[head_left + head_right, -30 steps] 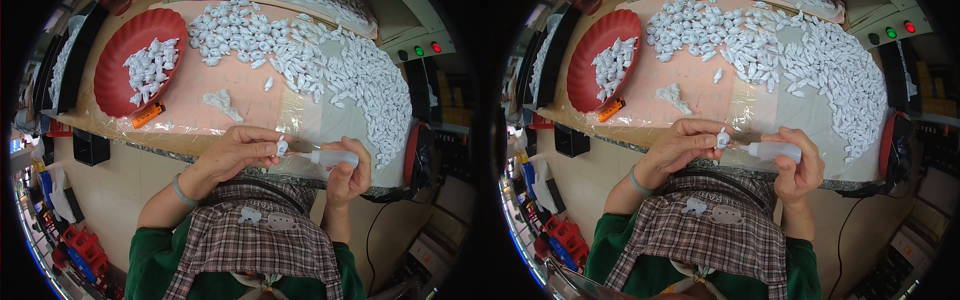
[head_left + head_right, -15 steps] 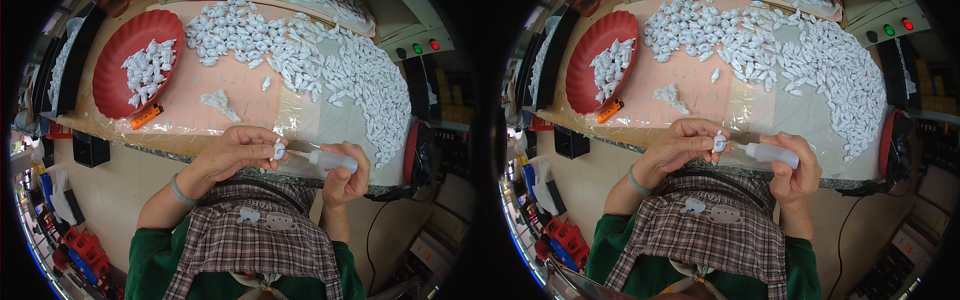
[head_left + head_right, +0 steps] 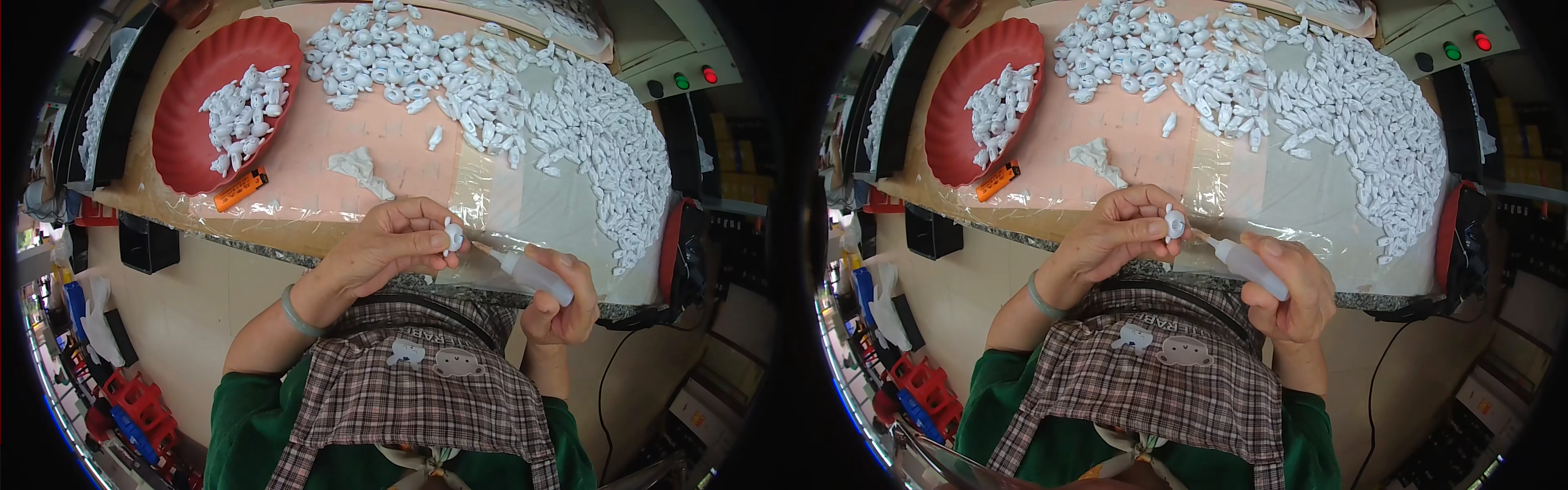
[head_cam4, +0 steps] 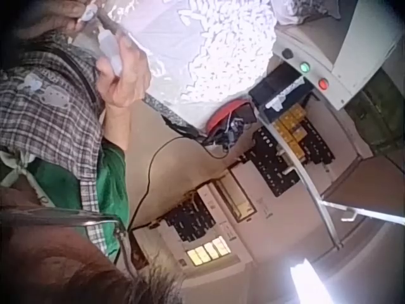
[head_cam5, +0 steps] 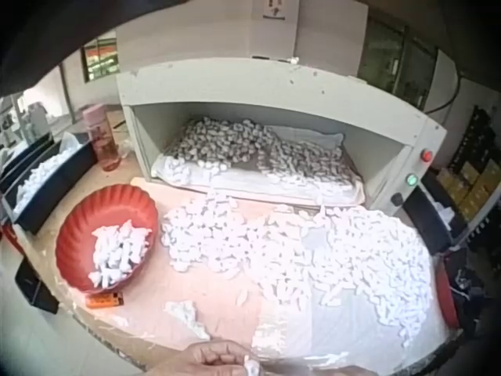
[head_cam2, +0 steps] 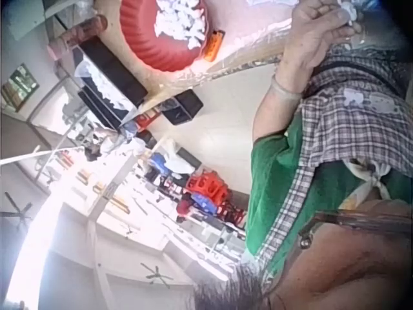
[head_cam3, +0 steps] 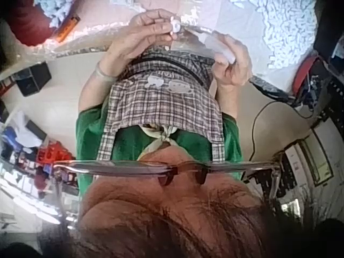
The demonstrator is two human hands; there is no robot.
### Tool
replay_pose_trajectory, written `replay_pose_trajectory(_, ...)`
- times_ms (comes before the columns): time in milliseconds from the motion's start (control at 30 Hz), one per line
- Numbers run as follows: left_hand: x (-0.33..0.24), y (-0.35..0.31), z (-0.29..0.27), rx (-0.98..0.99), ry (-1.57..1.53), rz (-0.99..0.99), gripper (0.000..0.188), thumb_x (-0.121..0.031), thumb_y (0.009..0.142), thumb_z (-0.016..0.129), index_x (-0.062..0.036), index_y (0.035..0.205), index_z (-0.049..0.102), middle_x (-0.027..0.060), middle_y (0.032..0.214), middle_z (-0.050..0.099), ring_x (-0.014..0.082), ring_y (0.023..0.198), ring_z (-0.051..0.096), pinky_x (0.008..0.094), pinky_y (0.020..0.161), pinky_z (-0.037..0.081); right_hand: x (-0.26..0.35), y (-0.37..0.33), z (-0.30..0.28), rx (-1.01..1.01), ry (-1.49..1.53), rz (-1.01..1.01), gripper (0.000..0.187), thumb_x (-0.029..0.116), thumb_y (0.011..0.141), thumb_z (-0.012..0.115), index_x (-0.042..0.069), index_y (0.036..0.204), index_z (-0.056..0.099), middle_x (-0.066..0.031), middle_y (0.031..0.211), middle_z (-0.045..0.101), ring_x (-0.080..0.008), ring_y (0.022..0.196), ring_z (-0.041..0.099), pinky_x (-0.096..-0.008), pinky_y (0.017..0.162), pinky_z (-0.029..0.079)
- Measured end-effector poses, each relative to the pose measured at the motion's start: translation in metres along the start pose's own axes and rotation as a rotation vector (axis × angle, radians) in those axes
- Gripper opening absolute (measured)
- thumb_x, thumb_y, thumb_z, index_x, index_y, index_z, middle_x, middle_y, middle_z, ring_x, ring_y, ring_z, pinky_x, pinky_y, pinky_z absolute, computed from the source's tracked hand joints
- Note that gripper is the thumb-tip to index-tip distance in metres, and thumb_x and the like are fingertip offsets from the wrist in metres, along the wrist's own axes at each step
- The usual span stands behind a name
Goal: Glue small white plastic toy components together at a factory workbench.
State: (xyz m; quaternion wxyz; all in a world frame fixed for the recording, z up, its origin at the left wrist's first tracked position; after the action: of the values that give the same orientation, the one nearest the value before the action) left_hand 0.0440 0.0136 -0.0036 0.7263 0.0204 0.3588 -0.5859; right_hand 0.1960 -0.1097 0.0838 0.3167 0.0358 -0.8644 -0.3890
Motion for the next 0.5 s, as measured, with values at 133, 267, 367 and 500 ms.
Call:
replay_pose_trajectory(133, 0.0006, 0.0004, 0.0000, -0.009, 0.009, 0.000, 0.022, -0.008, 0.091, 0.064, -0.0017, 0.112, 0.061, 0.0131, 0.104, 0.068, 0.0140, 0.084, 0.067, 0.0284, 0.079, 0.058, 0.0019, 0.0003, -0.0008, 0.011, -0.027, -0.030, 0.044, 0.036, 0.096, 0.057, -0.004, 0.115, 0.051, -0.0171, 0.087, 0.069, -0.0307, 0.068, 0.070, -0.0355, 0.055, 0.058)
replay_pose_trajectory(267, -0.0004, 0.0014, 0.0001, 0.007, -0.003, 0.050, 0.021, -0.007, 0.091, 0.064, -0.0016, 0.111, 0.061, 0.0116, 0.104, 0.067, 0.0145, 0.085, 0.067, 0.0286, 0.079, 0.057, 0.0056, 0.0029, -0.0011, 0.055, -0.045, -0.044, 0.044, 0.035, 0.096, 0.058, -0.003, 0.115, 0.050, -0.0158, 0.088, 0.068, -0.0307, 0.068, 0.070, -0.0355, 0.054, 0.058)
replay_pose_trajectory(367, -0.0007, 0.0022, 0.0001, 0.017, -0.008, 0.059, 0.020, -0.006, 0.091, 0.064, -0.0014, 0.111, 0.061, 0.0109, 0.103, 0.067, 0.0149, 0.086, 0.067, 0.0288, 0.079, 0.057, 0.0047, 0.0024, -0.0004, 0.063, -0.035, -0.040, 0.044, 0.035, 0.096, 0.057, -0.003, 0.116, 0.050, -0.0164, 0.088, 0.069, -0.0304, 0.068, 0.070, -0.0353, 0.055, 0.058)
replay_pose_trajectory(500, -0.0006, 0.0025, -0.0009, 0.016, -0.017, 0.063, 0.020, -0.006, 0.091, 0.064, -0.0011, 0.111, 0.061, 0.0113, 0.104, 0.067, 0.0147, 0.086, 0.067, 0.0286, 0.079, 0.057, -0.0039, 0.0000, 0.0002, 0.043, 0.046, 0.039, 0.044, 0.035, 0.098, 0.056, -0.003, 0.117, 0.050, -0.0186, 0.089, 0.069, -0.0278, 0.071, 0.070, -0.0325, 0.060, 0.056)
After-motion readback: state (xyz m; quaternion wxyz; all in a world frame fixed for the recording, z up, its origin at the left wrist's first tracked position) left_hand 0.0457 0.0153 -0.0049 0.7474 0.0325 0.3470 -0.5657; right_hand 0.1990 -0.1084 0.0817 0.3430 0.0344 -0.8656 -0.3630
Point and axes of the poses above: each hand's wrist, its own y-axis towards the middle knuckle, its own z-axis out of the palm, x = y × z, the point moved 5 cm from there along y, towards the middle knuckle
